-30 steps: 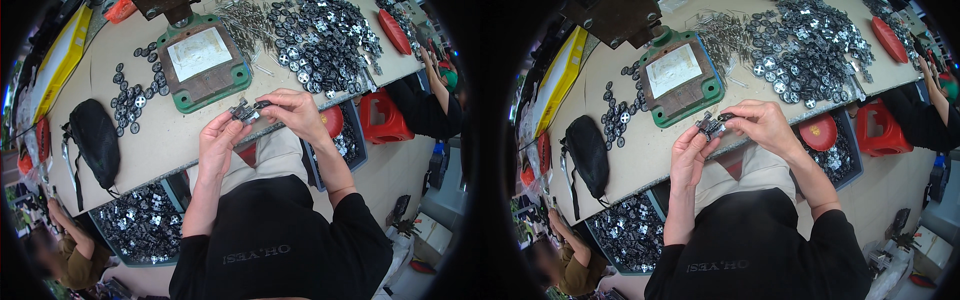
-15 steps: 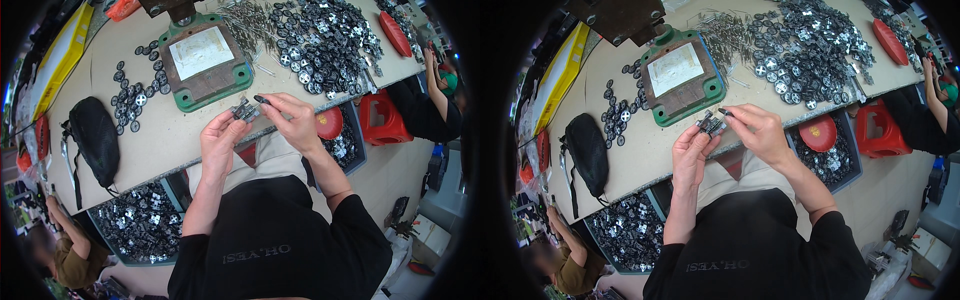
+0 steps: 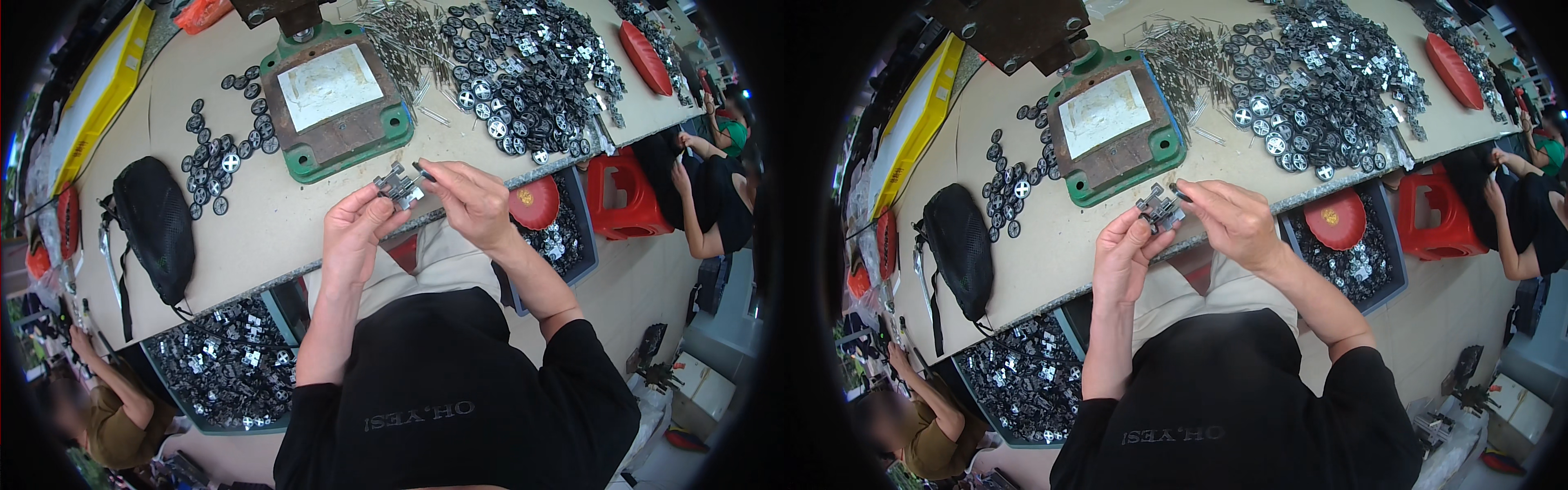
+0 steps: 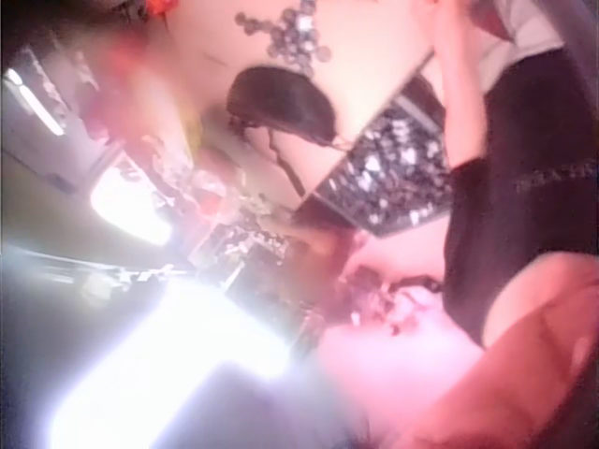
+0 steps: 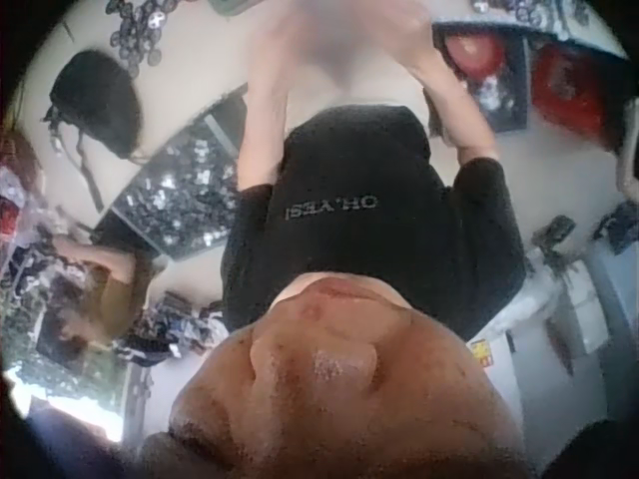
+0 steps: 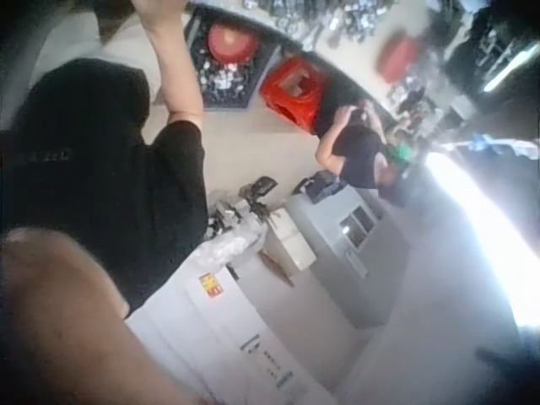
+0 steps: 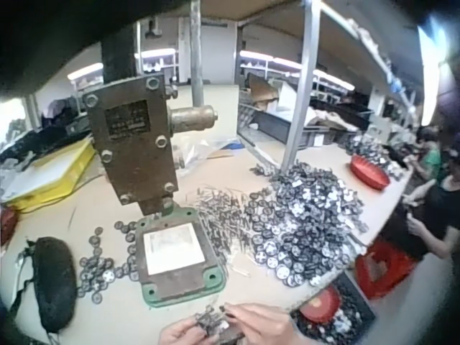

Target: The person assembles small metal disks, plastic bases, and small metal pins by hand, then uses a manual press to join them into assembled parts at a workbench.

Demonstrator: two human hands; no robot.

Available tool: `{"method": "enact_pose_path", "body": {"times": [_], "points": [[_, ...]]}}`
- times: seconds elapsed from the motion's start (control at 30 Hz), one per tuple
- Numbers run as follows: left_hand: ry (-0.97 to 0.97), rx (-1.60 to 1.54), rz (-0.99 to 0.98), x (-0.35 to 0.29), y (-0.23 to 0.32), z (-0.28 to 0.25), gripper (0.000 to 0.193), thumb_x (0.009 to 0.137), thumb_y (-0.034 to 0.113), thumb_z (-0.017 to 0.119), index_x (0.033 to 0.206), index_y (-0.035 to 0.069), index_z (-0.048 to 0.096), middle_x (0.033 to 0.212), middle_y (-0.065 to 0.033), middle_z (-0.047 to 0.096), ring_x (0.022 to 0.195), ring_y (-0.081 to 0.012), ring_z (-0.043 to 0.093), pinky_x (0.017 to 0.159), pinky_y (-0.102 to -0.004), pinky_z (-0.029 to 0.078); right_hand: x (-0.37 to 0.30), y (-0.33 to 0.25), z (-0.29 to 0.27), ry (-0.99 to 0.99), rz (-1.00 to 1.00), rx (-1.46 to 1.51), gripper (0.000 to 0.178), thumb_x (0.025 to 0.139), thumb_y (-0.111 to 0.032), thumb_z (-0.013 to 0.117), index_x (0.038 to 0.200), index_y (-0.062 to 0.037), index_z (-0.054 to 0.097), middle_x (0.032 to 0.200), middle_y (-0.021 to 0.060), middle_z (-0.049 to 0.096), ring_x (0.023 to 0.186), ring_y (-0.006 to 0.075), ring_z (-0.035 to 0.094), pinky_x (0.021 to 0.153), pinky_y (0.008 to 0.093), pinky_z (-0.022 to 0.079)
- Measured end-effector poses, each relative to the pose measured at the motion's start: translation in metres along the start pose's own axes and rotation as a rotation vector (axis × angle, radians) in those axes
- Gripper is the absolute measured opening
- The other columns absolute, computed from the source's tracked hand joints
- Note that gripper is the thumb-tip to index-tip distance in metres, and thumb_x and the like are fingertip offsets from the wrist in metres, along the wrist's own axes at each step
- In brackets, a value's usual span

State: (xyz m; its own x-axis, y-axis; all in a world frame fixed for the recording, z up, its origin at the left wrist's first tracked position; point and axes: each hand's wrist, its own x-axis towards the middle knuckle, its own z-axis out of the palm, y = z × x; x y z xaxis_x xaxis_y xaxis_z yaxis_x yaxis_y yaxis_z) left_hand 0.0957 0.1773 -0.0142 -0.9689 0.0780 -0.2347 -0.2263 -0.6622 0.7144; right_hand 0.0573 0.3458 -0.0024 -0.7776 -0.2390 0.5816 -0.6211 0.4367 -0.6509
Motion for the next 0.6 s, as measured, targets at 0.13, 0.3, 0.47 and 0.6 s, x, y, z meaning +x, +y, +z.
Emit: {"method": "enact_pose_path", "body": {"times": [0.13, 0.3, 0.47, 0.6], "points": [[-0.068, -0.136, -0.137, 0.001, 0.005, -0.004, 0.025, 0.084, -0.001, 0.055, 0.108, -0.007, 0.054, 0.099, -0.0157, 0.062, 0.086, -0.0239, 0.063, 0.076, -0.0297, 0.055, 0.004, 0.006, 0.002, 0.007, -0.185, 0.004, 0.025, 0.073, 0.002, 0.064, 0.098, 0.0015, 0.062, 0.076, 0.0111, 0.062, 0.061, 0.0211, 0.061, 0.053, 0.0287, 0.048], [0.061, 0.495, 0.46, -0.006, -0.008, 0.011, 0.035, 0.075, -0.013, 0.06, 0.109, -0.008, 0.053, 0.099, -0.0106, 0.059, 0.088, -0.0177, 0.061, 0.076, -0.0265, 0.053, 0.003, 0.003, 0.004, -0.042, -0.066, -0.095, 0.023, 0.072, 0.0, 0.066, 0.094, 0.0015, 0.062, 0.069, 0.0093, 0.059, 0.055, 0.021, 0.057, 0.049, 0.0294, 0.046], [0.072, 0.301, 0.238, -0.003, 0.005, 0.013, 0.031, 0.075, -0.01, 0.062, 0.105, -0.007, 0.055, 0.096, -0.0088, 0.06, 0.089, -0.0154, 0.06, 0.076, -0.0242, 0.05, 0.007, 0.004, 0.005, -0.046, -0.1, -0.083, 0.024, 0.072, -0.003, 0.066, 0.095, 0.0012, 0.062, 0.071, 0.009, 0.058, 0.057, 0.021, 0.057, 0.05, 0.0299, 0.046], [0.011, 0.614, 0.153, 0.004, 0.017, 0.011, 0.031, 0.073, -0.002, 0.069, 0.101, -0.002, 0.057, 0.091, -0.0075, 0.062, 0.085, -0.01, 0.058, 0.07, -0.0199, 0.046, 0.022, 0.006, -0.006, -0.067, -0.278, -0.092, 0.027, 0.071, -0.003, 0.065, 0.098, 0.0006, 0.061, 0.076, 0.0097, 0.06, 0.062, 0.0221, 0.059, 0.054, 0.0302, 0.048]]}}
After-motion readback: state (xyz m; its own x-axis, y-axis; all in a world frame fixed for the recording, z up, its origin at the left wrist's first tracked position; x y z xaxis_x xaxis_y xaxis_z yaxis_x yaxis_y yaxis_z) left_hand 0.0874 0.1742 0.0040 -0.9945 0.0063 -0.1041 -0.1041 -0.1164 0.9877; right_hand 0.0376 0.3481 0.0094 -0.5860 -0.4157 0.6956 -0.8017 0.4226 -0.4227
